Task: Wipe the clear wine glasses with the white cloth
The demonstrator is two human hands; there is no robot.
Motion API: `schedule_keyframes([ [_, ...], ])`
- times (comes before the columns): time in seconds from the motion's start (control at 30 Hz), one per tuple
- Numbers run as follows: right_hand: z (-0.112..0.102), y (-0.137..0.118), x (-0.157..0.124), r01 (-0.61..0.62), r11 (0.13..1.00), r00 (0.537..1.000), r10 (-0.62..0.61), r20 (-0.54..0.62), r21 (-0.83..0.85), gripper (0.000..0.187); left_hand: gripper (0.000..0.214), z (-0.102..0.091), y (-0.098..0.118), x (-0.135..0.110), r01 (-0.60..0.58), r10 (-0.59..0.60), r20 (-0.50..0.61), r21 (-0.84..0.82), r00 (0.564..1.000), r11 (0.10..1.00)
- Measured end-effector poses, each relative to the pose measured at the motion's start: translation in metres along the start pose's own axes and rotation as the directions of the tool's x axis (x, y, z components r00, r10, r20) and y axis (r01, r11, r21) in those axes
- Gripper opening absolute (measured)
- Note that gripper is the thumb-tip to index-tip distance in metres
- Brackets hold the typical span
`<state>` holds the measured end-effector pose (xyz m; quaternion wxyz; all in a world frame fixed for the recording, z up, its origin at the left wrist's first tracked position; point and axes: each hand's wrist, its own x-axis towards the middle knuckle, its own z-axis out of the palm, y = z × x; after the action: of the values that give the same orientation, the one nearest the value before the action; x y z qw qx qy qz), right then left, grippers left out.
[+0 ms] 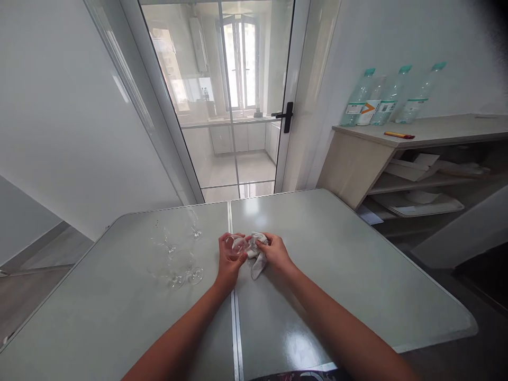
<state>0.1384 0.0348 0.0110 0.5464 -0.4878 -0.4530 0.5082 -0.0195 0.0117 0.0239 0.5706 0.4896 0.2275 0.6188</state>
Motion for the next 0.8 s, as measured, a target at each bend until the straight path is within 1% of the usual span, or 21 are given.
schedule_keyframes([
  [0.07,-0.004,-0.004,-0.002,0.035,0.996,0.995,-0.042,-0.085,-0.078,0.036,0.06,0.002,0.0,-0.002,-0.014,0.012,0.044,0.049,0.999,0.999],
  [0.13,-0.005,-0.009,-0.005,0.105,0.98,0.976,-0.135,-0.169,-0.171,0.032,0.058,0.002,0.0,-0.003,-0.036,0.031,0.07,0.072,0.997,0.997],
  [0.2,-0.003,-0.013,-0.007,0.182,0.961,0.959,-0.221,-0.179,-0.21,0.029,0.058,0.001,0.0,-0.003,-0.048,0.041,0.076,0.081,0.996,0.996],
  [0.23,-0.001,-0.014,-0.007,0.198,0.961,0.96,-0.23,-0.16,-0.194,0.029,0.058,0.0,0.0,-0.002,-0.045,0.039,0.075,0.081,0.996,0.996],
  [0.27,0.001,-0.015,-0.006,0.189,0.968,0.968,-0.211,-0.134,-0.163,0.03,0.059,-0.001,0.0,-0.001,-0.041,0.035,0.073,0.077,0.997,0.996],
  [0.33,0.004,-0.015,-0.004,0.109,0.989,0.991,-0.116,-0.071,-0.104,0.033,0.061,-0.002,-0.001,0.0,-0.032,0.028,0.061,0.063,0.998,0.998],
  [0.4,0.003,-0.015,-0.002,0.037,0.992,0.998,-0.042,-0.039,-0.12,0.033,0.061,-0.003,-0.002,0.0,-0.031,0.028,0.054,0.051,0.998,0.998],
  [0.43,0.001,-0.016,-0.001,0.029,0.986,0.998,-0.036,-0.042,-0.162,0.031,0.061,-0.003,-0.003,0.0,-0.035,0.032,0.062,0.054,0.998,0.998],
  [0.57,-0.005,-0.021,-0.003,0.068,0.926,0.982,-0.128,-0.141,-0.372,0.02,0.059,-0.003,-0.007,-0.005,-0.082,0.061,0.154,0.138,0.986,0.987],
  [0.63,-0.007,-0.022,-0.004,0.074,0.913,0.969,-0.161,-0.187,-0.401,0.02,0.059,-0.004,-0.009,-0.007,-0.103,0.074,0.178,0.162,0.981,0.981],
  [0.7,-0.007,-0.021,-0.003,0.081,0.935,0.966,-0.159,-0.203,-0.346,0.023,0.058,-0.005,-0.009,-0.007,-0.109,0.08,0.181,0.16,0.98,0.981],
  [0.73,-0.007,-0.019,-0.003,0.074,0.953,0.972,-0.135,-0.192,-0.292,0.025,0.058,-0.005,-0.009,-0.007,-0.11,0.081,0.18,0.156,0.98,0.982],
  [0.8,-0.007,-0.015,-0.001,0.034,0.982,0.989,-0.06,-0.136,-0.184,0.029,0.057,-0.005,-0.008,-0.006,-0.119,0.092,0.175,0.152,0.98,0.981],
])
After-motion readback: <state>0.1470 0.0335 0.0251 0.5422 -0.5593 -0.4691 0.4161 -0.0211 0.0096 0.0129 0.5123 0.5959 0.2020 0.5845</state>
